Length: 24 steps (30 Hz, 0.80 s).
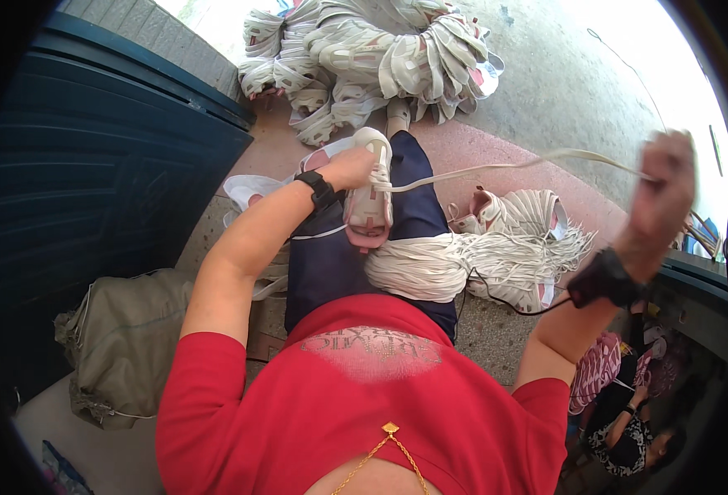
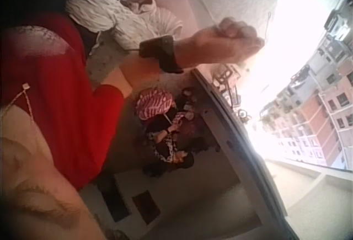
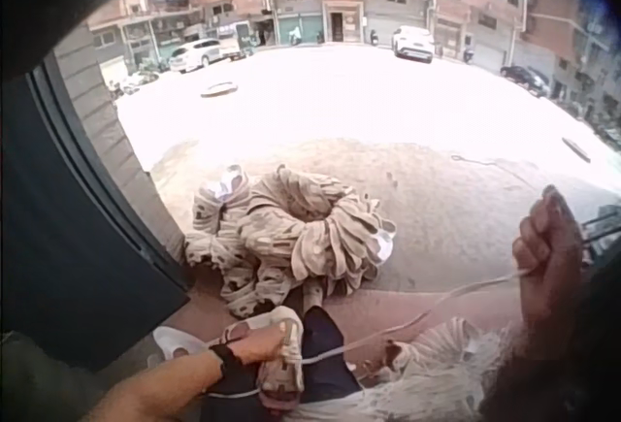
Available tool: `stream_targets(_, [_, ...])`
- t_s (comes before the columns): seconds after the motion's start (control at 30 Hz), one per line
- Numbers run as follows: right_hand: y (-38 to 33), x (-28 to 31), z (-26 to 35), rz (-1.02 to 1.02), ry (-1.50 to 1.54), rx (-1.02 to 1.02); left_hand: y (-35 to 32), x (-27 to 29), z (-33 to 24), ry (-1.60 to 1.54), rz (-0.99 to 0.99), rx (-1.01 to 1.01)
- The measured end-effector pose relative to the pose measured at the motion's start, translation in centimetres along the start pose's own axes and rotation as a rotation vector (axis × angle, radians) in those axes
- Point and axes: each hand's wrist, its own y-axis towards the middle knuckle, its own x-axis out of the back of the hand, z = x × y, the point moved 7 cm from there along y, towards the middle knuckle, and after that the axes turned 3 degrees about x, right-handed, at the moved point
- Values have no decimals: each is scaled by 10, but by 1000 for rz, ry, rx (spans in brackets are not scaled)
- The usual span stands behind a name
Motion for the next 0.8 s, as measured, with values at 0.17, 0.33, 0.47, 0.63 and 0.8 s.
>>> stream_targets(0.17, [-164, -107, -258, 521, -304, -826, -12, 9, 9, -48, 54, -36])
stream_targets(0.33, [-249, -162, -331, 781, -934, -489, -16, 8, 35, -177, 69, -52])
stream_targets(0.47, [-257, -170, -349, 710, -1140, -404, -14, 5, 50, -277, -17, -52])
stream_targets(0.63, [-259, -182, -365, 779, -1258, -268, -18, 1, 48, -190, 179, -8])
stream_targets(0.8, [-269, -194, -376, 931, -1406, -94, -22, 0, 53, -622, 229, 151])
